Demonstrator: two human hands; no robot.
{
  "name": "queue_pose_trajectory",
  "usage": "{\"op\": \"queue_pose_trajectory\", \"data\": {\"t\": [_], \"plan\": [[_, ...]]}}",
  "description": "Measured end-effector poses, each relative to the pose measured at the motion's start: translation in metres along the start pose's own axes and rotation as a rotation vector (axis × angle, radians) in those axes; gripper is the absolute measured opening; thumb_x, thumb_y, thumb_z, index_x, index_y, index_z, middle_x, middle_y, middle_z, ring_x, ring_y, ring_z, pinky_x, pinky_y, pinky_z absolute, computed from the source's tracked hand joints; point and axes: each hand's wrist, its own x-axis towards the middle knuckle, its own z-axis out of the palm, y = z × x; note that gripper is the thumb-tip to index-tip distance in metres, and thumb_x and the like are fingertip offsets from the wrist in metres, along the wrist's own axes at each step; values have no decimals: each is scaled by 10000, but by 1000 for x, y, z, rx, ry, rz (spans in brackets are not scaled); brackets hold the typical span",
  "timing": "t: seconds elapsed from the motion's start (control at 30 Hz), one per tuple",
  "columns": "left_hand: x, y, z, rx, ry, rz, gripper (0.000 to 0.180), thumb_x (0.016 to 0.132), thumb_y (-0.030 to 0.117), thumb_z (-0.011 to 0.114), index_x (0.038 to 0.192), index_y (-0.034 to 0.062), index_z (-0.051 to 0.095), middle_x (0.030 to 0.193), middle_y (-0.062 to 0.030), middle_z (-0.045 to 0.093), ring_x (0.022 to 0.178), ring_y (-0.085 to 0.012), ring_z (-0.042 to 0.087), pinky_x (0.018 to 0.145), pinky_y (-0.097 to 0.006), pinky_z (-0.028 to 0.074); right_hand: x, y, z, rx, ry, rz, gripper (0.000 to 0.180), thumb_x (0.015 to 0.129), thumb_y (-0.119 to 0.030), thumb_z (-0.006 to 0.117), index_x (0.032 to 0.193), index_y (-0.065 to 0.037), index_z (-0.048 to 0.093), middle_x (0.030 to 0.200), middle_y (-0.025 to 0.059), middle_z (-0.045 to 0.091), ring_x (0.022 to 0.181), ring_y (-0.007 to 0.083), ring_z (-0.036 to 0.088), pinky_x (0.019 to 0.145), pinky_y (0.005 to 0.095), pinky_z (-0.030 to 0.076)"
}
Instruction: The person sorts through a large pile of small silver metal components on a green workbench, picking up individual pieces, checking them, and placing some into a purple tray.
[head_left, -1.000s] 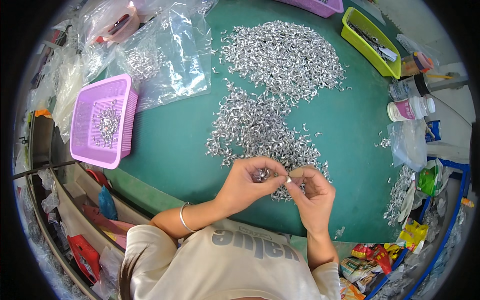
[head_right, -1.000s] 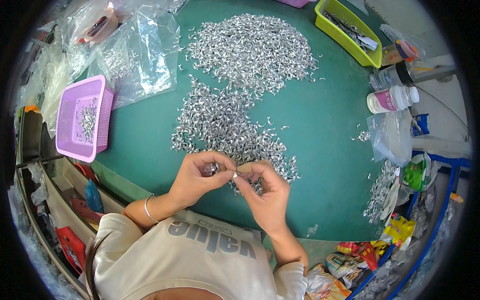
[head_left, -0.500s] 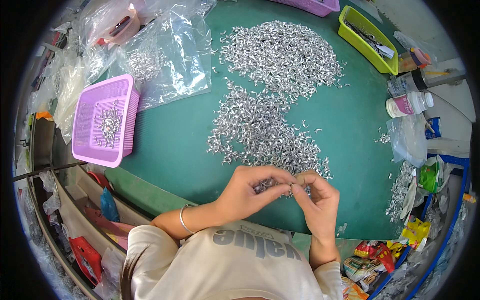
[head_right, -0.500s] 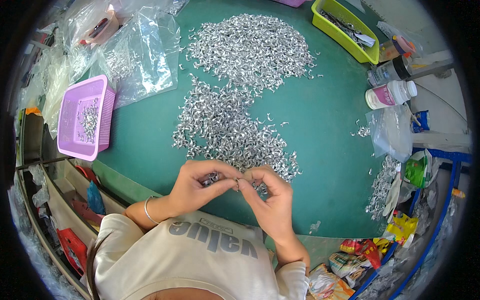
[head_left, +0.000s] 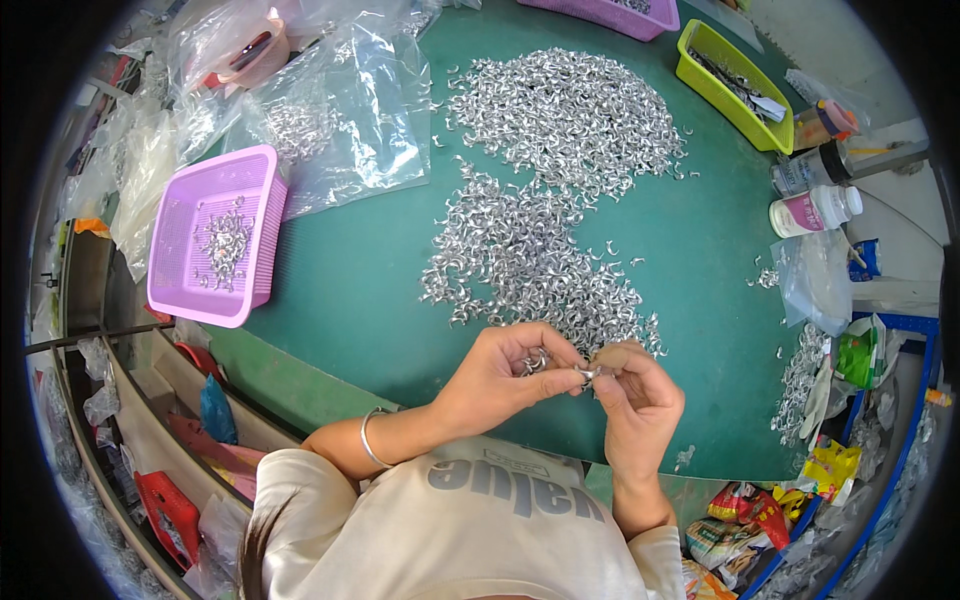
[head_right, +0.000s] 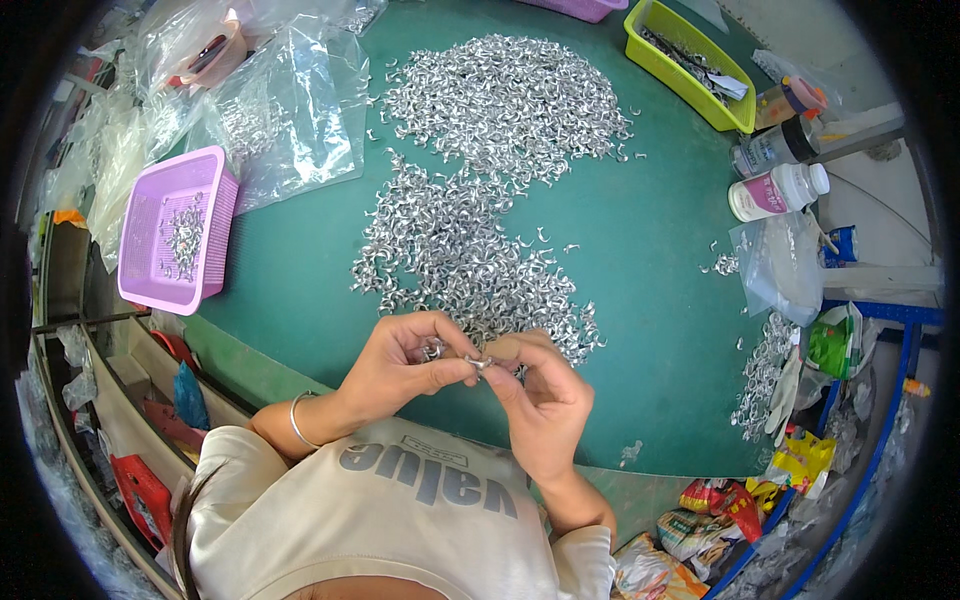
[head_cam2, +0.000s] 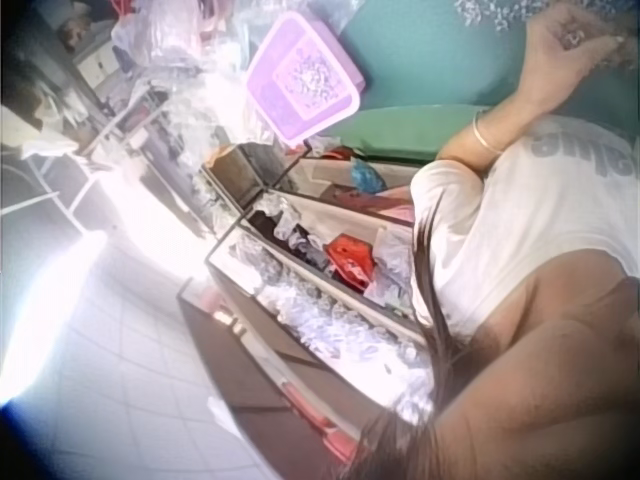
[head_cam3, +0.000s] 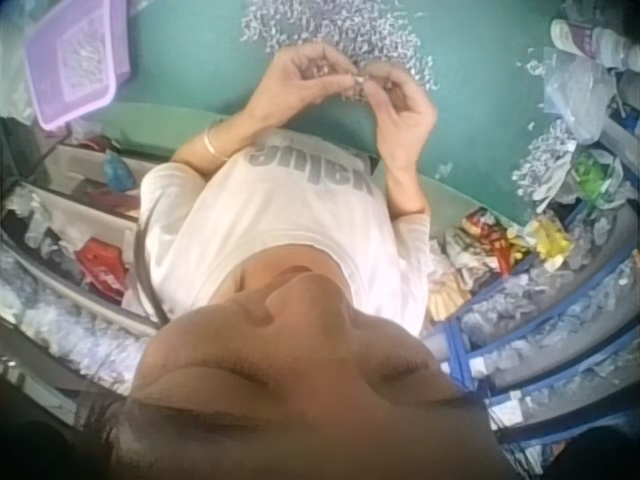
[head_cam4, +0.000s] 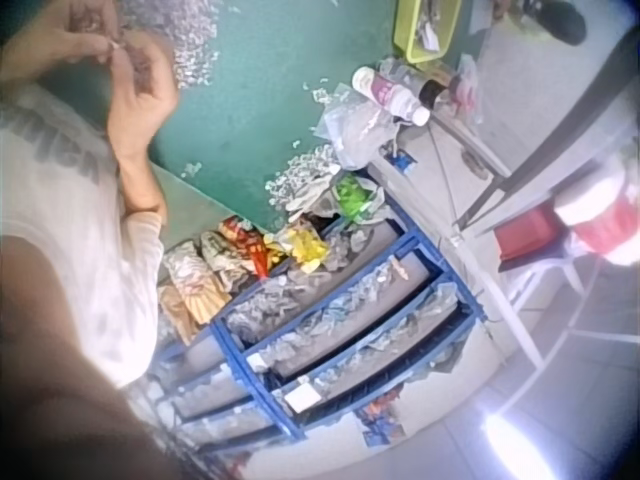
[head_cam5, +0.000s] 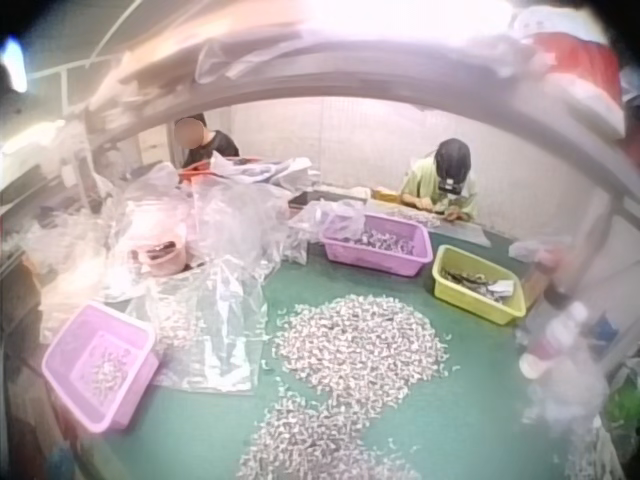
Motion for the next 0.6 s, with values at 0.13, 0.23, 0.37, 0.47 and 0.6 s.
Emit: {"op": "queue_pose_trajectory", "data": {"t": [0.13, 0.23, 0.37, 0.47, 0.6], "plan": [[-2, -1, 0, 72, 10, 40, 139, 803, 115, 623, 876, 10, 571, 749, -24, 582, 575, -13, 450, 445, -140, 322, -3, 1, 2, -14, 7, -62, 173, 716, 123, 597, 879, 71, 571, 859, 104, 565, 791, 151, 497, 698, 260, 412], [-5, 8, 1, 12, 7, -153, 130, 803, 107, 620, 869, 8, 568, 727, -10, 562, 532, -7, 394, 433, -141, 296, -4, -1, 2, 22, 22, -8, 175, 719, 126, 593, 885, 72, 573, 862, 105, 558, 794, 151, 501, 705, 259, 414], [-6, 6, 2, -132, -21, -209, 129, 796, 117, 630, 858, 19, 572, 700, 15, 539, 508, 7, 375, 419, -145, 275, -7, 1, 1, 114, 32, 45, 166, 735, 126, 577, 893, 73, 571, 871, 102, 549, 799, 143, 506, 712, 252, 415], [-7, 3, 3, -77, -2, -177, 126, 795, 129, 634, 853, 31, 579, 685, 38, 526, 496, 17, 364, 411, -148, 266, -10, 2, 3, 162, 36, 37, 168, 747, 122, 568, 908, 72, 567, 880, 99, 544, 806, 136, 509, 718, 248, 415], [-8, 2, 3, -25, 6, -132, 114, 799, 123, 628, 846, 31, 579, 694, 41, 521, 510, 17, 366, 420, -148, 266, -11, 1, 4, 189, 32, 45, 181, 749, 120, 567, 923, 69, 562, 889, 96, 544, 805, 133, 508, 717, 246, 414]]}}
